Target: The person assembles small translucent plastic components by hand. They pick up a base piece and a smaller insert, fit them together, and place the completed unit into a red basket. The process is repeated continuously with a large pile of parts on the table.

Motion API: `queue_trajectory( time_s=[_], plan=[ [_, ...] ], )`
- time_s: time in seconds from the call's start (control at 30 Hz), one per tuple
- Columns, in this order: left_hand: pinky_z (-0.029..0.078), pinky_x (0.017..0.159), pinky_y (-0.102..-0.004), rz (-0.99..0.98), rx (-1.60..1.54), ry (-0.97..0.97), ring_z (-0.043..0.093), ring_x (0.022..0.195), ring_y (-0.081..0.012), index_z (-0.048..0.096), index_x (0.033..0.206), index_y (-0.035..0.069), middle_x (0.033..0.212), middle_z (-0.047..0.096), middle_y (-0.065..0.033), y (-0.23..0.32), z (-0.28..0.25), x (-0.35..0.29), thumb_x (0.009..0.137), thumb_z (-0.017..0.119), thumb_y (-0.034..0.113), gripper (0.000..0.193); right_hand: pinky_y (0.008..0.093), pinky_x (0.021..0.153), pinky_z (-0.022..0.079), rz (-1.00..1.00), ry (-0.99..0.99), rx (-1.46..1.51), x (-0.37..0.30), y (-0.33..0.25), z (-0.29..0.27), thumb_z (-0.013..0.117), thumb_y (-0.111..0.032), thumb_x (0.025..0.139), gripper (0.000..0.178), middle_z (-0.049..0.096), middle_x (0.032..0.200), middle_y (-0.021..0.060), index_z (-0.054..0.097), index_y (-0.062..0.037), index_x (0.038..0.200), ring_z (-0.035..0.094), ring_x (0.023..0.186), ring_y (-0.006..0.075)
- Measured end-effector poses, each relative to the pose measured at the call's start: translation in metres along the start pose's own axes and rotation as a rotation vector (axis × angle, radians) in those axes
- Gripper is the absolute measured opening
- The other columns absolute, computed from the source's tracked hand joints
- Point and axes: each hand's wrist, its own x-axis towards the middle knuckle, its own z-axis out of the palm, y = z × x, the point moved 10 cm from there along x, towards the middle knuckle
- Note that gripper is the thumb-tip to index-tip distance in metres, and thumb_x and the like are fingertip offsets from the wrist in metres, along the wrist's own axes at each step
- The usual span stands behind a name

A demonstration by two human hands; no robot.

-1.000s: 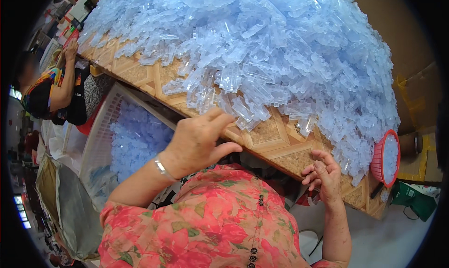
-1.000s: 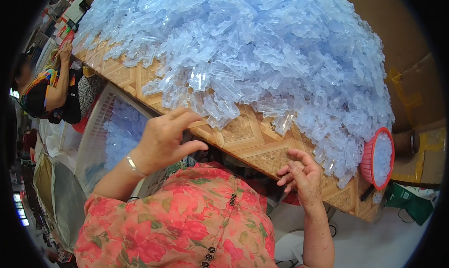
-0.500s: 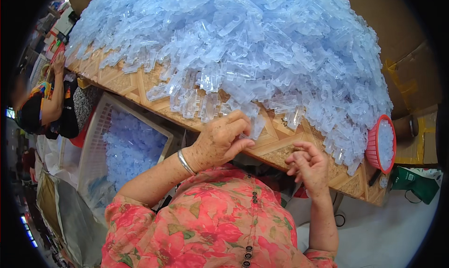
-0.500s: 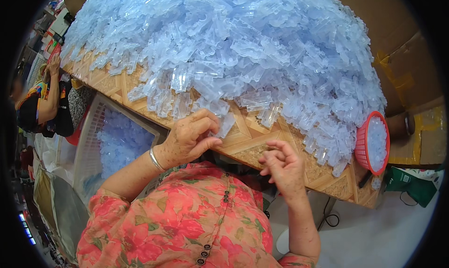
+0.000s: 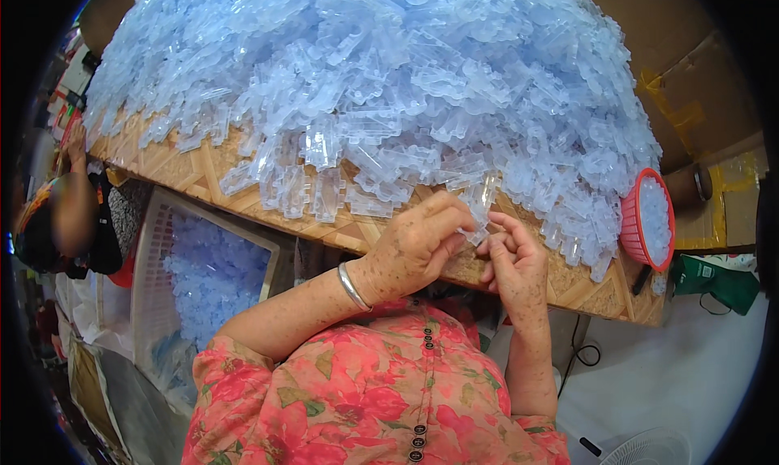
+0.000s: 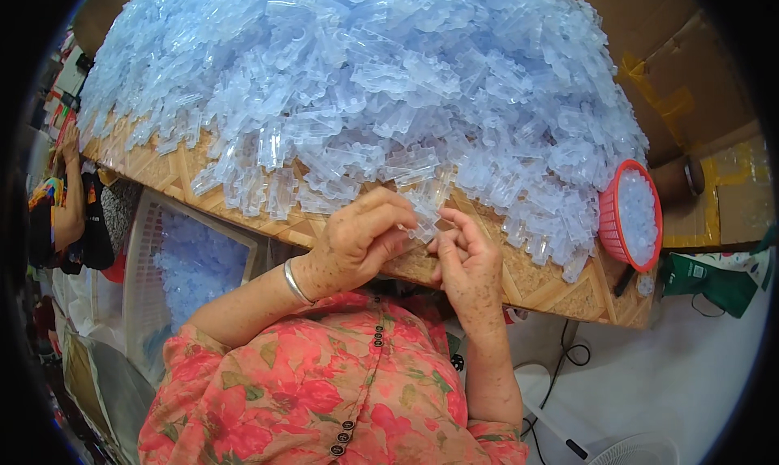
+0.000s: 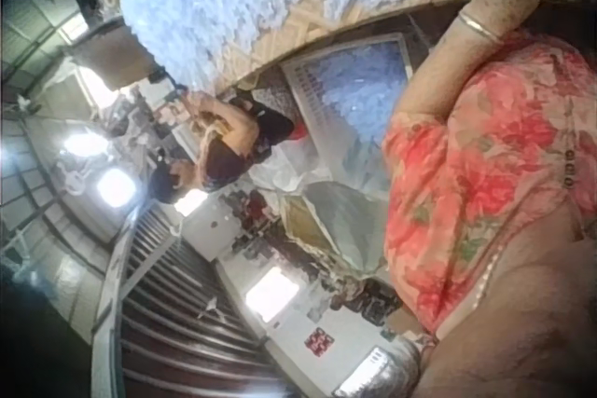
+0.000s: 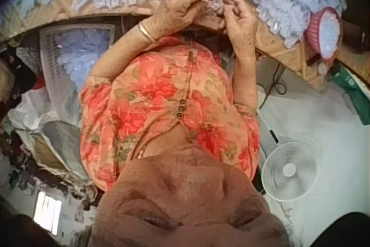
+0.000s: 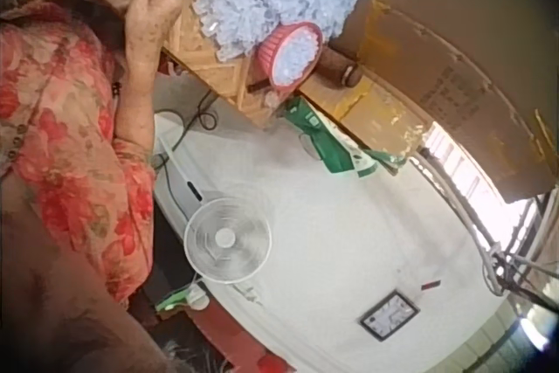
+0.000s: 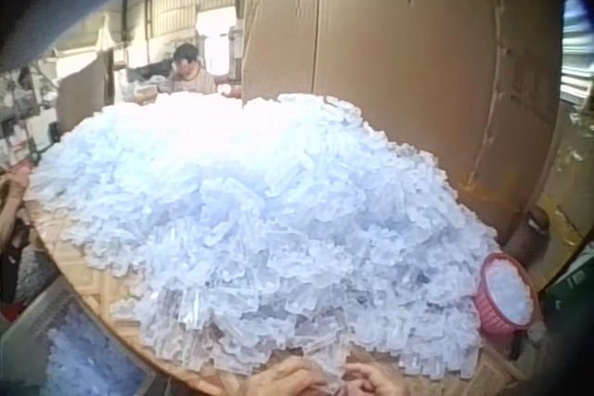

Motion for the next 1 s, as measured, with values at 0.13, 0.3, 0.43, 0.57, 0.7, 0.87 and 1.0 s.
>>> queue_trajectory(
  time_s=[0.13,0.3,0.43,0.57,0.7,0.87,1.0],
  plan=[
    [0.055,0.063,-0.0318,-0.198,0.099,-0.03,0.067,0.072,-0.0192,0.056,0.123,0.0,0.115,0.058,-0.013,-0.011,0.002,0.006,0.081,0.073,-0.006,0.046,0.0239,0.051,0.044,-0.149,0.103,-0.179,-0.001,-0.009,-0.017,0.064,-0.006,0.097,0.03,0.066,0.078,0.0003,0.063,-0.0018,0.126,0.055,0.057,0.0039],
    [0.056,0.066,-0.0327,-0.196,0.073,-0.028,0.069,0.076,-0.0209,0.057,0.123,0.0,0.115,0.059,-0.0133,-0.015,0.002,0.007,0.081,0.072,-0.007,0.045,0.0313,0.056,0.045,-0.352,0.155,-0.474,0.005,-0.028,-0.003,0.072,-0.011,0.09,0.034,0.065,0.073,0.0036,0.066,-0.0023,0.123,0.054,0.055,0.01],
    [0.057,0.069,-0.0328,-0.165,0.04,-0.059,0.069,0.078,-0.0223,0.057,0.124,0.001,0.117,0.059,-0.0136,-0.017,0.005,0.008,0.081,0.071,-0.008,0.046,0.0316,0.057,0.046,-0.338,0.131,-0.454,0.009,-0.034,0.006,0.075,-0.013,0.087,0.036,0.065,0.074,0.0048,0.066,-0.0024,0.12,0.054,0.055,0.0116],
    [0.059,0.074,-0.0327,-0.181,-0.006,-0.015,0.068,0.088,-0.0225,0.054,0.129,0.0,0.12,0.06,-0.0143,-0.018,0.001,0.006,0.08,0.073,-0.006,0.053,0.0257,0.056,0.045,-0.277,0.122,-0.365,0.013,-0.027,0.007,0.075,-0.009,0.087,0.031,0.067,0.078,0.0026,0.067,-0.0016,0.116,0.054,0.056,0.0071],
    [0.059,0.08,-0.0325,-0.165,-0.01,0.12,0.066,0.097,-0.0245,0.05,0.138,-0.001,0.126,0.059,-0.016,-0.008,-0.01,0.009,0.079,0.076,-0.003,0.064,0.018,0.054,0.042,-0.158,0.212,-0.029,0.01,-0.008,-0.018,0.07,-0.004,0.093,0.026,0.068,0.083,0.0018,0.063,-0.0006,0.117,0.053,0.057,0.0021],
    [0.058,0.086,-0.0332,-0.186,-0.128,0.045,0.063,0.108,-0.0244,0.04,0.151,0.0,0.133,0.058,-0.018,-0.013,0.011,0.008,0.089,0.071,0.001,0.07,0.0175,0.045,0.039,-0.081,0.235,0.273,-0.003,0.002,-0.034,0.066,-0.006,0.098,0.021,0.068,0.085,0.0054,0.058,-0.0017,0.117,0.053,0.055,0.0026],
    [0.055,0.096,-0.0342,-0.379,-0.485,-0.086,0.061,0.118,-0.022,0.033,0.157,0.003,0.136,0.06,-0.0166,-0.026,0.047,0.002,0.102,0.059,0.01,0.061,0.0185,0.046,0.04,-0.094,0.16,0.335,-0.014,0.003,-0.017,0.066,-0.008,0.099,0.021,0.068,0.085,0.0059,0.057,-0.0023,0.117,0.053,0.055,0.0037]
  ],
)
